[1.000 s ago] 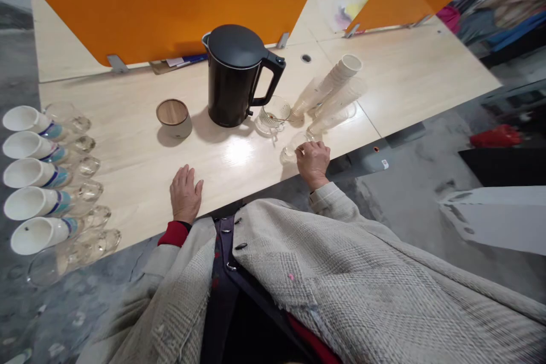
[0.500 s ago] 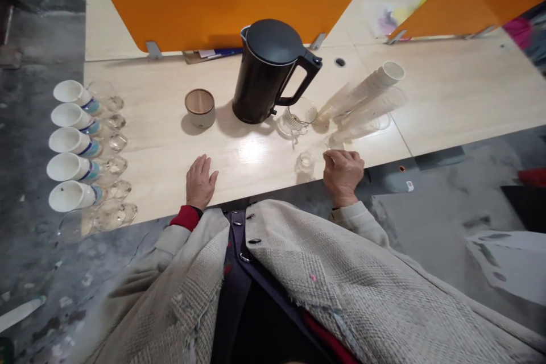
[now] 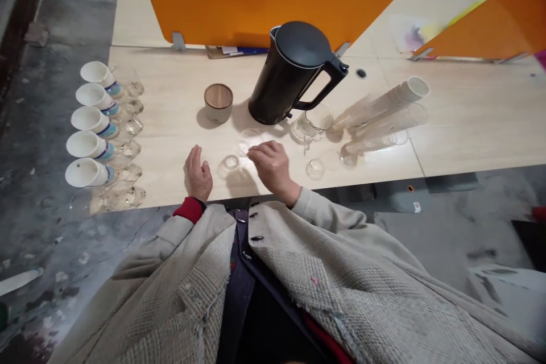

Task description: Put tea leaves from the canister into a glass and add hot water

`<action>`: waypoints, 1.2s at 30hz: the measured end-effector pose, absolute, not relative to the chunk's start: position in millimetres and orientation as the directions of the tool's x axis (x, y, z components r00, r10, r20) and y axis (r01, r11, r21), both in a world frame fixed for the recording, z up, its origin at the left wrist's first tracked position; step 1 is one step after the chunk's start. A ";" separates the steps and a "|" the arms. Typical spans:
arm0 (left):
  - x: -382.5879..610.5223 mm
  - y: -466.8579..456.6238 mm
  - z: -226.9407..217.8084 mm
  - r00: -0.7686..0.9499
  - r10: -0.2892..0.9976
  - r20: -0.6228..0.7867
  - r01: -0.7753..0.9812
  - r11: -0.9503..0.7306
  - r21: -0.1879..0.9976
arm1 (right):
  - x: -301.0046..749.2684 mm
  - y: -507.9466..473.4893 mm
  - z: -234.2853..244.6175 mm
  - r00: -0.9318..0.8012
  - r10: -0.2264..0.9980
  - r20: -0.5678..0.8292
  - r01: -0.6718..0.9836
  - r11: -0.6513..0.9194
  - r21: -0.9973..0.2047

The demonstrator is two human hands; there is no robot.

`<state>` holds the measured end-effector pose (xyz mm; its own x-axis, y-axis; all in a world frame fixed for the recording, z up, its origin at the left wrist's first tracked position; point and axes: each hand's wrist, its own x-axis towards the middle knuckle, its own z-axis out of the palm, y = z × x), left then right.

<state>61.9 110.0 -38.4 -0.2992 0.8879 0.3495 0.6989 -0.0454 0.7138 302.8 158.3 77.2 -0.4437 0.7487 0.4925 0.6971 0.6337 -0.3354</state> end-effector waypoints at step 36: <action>65.2 106.1 -32.7 -0.248 0.910 0.332 0.713 -0.061 0.699 | 257.8 227.2 59.1 -0.466 0.809 0.359 0.689 0.586 -0.426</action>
